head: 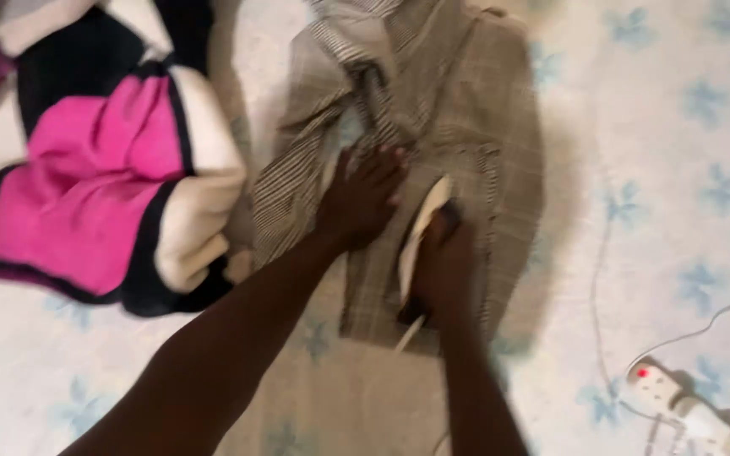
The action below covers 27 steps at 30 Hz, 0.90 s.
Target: Iron a pair of checkered trousers on a bed.
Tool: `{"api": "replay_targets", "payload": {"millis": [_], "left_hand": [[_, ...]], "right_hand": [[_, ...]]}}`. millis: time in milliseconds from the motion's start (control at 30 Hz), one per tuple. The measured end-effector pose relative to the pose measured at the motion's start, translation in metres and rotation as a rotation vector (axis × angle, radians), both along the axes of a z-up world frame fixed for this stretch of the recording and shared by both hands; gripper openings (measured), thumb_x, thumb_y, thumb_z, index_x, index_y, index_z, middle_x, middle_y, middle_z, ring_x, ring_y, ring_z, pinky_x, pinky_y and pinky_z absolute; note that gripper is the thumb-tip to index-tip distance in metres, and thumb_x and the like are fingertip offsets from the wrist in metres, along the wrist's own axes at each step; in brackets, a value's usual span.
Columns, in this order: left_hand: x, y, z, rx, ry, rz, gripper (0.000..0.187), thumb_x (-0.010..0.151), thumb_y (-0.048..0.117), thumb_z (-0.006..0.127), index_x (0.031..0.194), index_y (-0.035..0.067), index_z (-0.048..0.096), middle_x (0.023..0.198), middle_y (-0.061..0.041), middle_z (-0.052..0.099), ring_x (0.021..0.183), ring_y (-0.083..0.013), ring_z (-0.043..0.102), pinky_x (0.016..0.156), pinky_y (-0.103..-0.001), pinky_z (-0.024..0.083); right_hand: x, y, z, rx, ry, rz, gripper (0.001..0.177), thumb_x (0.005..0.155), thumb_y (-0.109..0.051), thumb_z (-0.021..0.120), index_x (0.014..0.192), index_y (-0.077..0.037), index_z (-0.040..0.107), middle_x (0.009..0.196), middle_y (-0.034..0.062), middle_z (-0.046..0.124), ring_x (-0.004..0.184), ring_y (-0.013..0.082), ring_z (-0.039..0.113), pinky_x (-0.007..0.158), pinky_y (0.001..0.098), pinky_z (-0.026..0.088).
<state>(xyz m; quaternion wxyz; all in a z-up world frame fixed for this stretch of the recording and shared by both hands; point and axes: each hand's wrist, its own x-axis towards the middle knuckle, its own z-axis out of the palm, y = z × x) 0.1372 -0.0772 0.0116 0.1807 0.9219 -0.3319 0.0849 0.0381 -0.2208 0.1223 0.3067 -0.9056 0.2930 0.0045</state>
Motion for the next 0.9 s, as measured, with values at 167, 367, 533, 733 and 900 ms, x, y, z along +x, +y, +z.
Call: {"api": "replay_targets", "payload": {"millis": [167, 367, 533, 733, 900], "left_hand": [[0.003, 0.009, -0.005, -0.005, 0.079, 0.018, 0.056, 0.106, 0.038, 0.04, 0.158, 0.015, 0.043, 0.167, -0.004, 0.033, 0.157, -0.0227, 0.022, 0.124, -0.062, 0.002], [-0.002, 0.006, 0.003, -0.031, -0.007, 0.035, 0.053, 0.112, 0.04, 0.041, 0.16, 0.016, 0.044, 0.171, -0.002, 0.035, 0.161, -0.0193, 0.024, 0.129, -0.058, 0.004], [0.006, 0.006, 0.013, 0.018, 0.033, 0.021, 0.068, 0.1, 0.053, 0.046, 0.155, 0.012, 0.043, 0.167, -0.006, 0.034, 0.156, -0.0226, 0.023, 0.123, -0.058, 0.002], [-0.001, 0.008, 0.004, -0.064, -0.019, 0.018, 0.066, 0.107, 0.051, 0.048, 0.161, 0.013, 0.042, 0.17, -0.005, 0.034, 0.16, -0.0216, 0.024, 0.128, -0.058, 0.002], [-0.011, -0.012, 0.027, 0.025, 0.005, 0.052, 0.065, 0.099, 0.045, 0.05, 0.155, 0.012, 0.044, 0.166, -0.006, 0.036, 0.156, -0.0226, 0.026, 0.123, -0.062, 0.006]], "right_hand": [[0.021, 0.0, 0.007, 0.074, 0.233, -0.033, 0.053, 0.102, -0.054, 0.048, 0.109, -0.002, 0.053, 0.081, 0.0268, 0.067, 0.071, 0.0453, 0.068, 0.063, 0.0572, 0.051], [0.038, 0.002, 0.02, 0.335, 0.009, -0.048, 0.045, 0.1, -0.045, 0.05, 0.108, -0.001, 0.046, 0.074, 0.0208, 0.066, 0.057, 0.0389, 0.068, 0.049, 0.0519, 0.053], [-0.057, -0.007, 0.002, 0.046, 0.108, -0.036, 0.047, 0.097, -0.046, 0.056, 0.113, -0.002, 0.051, 0.093, 0.0268, 0.071, 0.081, 0.0452, 0.07, 0.065, 0.0568, 0.054], [0.021, -0.054, 0.01, 0.019, 0.021, -0.063, 0.049, 0.104, -0.046, 0.054, 0.115, 0.002, 0.054, 0.096, 0.0274, 0.07, 0.087, 0.0463, 0.069, 0.072, 0.0575, 0.053], [0.011, -0.058, 0.008, 0.082, 0.041, -0.1, 0.049, 0.101, -0.046, 0.054, 0.116, 0.0, 0.054, 0.098, 0.027, 0.069, 0.087, 0.0476, 0.071, 0.073, 0.059, 0.056]]}}
